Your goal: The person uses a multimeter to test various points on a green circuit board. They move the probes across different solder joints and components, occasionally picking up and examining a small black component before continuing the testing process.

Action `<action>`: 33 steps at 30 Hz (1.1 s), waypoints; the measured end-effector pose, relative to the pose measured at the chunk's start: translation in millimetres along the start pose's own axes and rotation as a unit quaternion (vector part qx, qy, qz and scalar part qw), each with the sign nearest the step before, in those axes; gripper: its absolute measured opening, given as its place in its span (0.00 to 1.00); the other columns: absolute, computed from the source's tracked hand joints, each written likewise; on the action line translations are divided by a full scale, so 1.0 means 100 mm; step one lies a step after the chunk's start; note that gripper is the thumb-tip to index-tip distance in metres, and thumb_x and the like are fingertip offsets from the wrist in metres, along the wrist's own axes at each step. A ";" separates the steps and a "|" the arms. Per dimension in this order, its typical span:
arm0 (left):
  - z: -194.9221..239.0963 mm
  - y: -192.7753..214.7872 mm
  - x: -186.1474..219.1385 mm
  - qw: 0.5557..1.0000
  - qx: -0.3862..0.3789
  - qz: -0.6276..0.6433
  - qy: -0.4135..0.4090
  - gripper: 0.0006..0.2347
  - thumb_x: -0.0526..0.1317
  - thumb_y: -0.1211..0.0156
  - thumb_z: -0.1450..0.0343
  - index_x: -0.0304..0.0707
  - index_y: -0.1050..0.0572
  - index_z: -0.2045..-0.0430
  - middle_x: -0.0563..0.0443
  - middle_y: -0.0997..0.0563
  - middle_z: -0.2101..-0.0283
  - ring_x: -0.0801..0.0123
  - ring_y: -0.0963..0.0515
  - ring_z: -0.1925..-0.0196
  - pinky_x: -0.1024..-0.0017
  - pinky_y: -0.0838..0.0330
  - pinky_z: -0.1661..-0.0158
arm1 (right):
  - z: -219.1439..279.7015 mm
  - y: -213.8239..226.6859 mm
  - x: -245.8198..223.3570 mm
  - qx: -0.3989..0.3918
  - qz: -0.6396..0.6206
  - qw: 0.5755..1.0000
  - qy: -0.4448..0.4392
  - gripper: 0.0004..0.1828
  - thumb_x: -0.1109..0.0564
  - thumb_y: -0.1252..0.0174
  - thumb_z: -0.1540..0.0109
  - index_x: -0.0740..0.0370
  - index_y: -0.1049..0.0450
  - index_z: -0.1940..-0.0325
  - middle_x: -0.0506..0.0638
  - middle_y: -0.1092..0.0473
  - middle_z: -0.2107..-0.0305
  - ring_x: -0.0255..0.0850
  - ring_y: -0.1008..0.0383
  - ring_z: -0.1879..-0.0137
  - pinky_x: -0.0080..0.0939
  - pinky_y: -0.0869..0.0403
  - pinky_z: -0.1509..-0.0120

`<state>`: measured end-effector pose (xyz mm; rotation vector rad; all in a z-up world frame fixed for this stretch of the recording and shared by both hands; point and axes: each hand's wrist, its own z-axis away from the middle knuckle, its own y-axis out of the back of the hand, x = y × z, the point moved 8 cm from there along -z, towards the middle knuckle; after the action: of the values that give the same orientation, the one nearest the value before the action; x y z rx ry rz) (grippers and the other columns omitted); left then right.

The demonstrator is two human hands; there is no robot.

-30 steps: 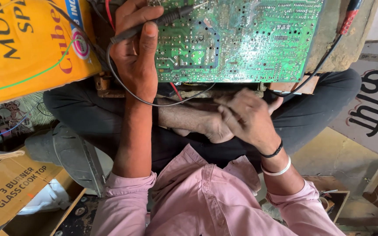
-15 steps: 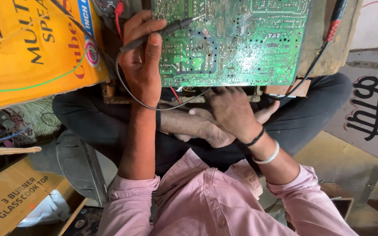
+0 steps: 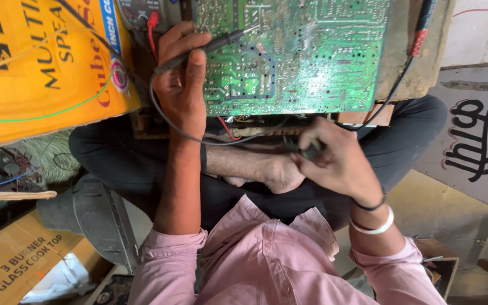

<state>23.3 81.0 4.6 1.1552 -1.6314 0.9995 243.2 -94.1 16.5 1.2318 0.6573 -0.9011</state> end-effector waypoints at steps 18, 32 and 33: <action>-0.06 0.00 0.08 0.997 0.027 -0.075 0.024 0.13 0.46 0.42 0.20 0.34 0.20 0.52 0.49 0.23 0.41 0.73 0.27 0.52 0.75 0.33 0.51 | -0.47 0.78 -0.88 0.262 0.082 0.932 0.236 0.23 0.66 0.26 0.35 0.69 0.28 0.40 0.54 0.30 0.52 0.41 0.27 0.48 0.37 0.25 0.44; -0.06 -0.01 0.06 0.999 0.024 -0.033 0.028 0.14 0.46 0.40 0.19 0.31 0.21 0.50 0.48 0.26 0.40 0.74 0.27 0.48 0.76 0.34 0.46 | -0.63 0.71 -0.23 0.132 -0.640 0.747 0.121 0.24 0.58 0.36 0.29 0.66 0.35 0.31 0.59 0.29 0.47 0.40 0.22 0.53 0.31 0.25 0.58; -0.06 -0.02 0.08 0.999 0.020 -0.039 0.018 0.14 0.46 0.40 0.19 0.31 0.21 0.49 0.48 0.25 0.41 0.73 0.26 0.46 0.76 0.33 0.44 | -0.64 0.70 -0.26 0.123 -0.634 0.752 0.135 0.26 0.60 0.35 0.29 0.66 0.36 0.30 0.57 0.29 0.45 0.38 0.23 0.51 0.30 0.25 0.56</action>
<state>24.7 83.7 14.1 1.2113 -1.5333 1.0022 292.9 -20.1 59.0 1.0474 1.7515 -1.9877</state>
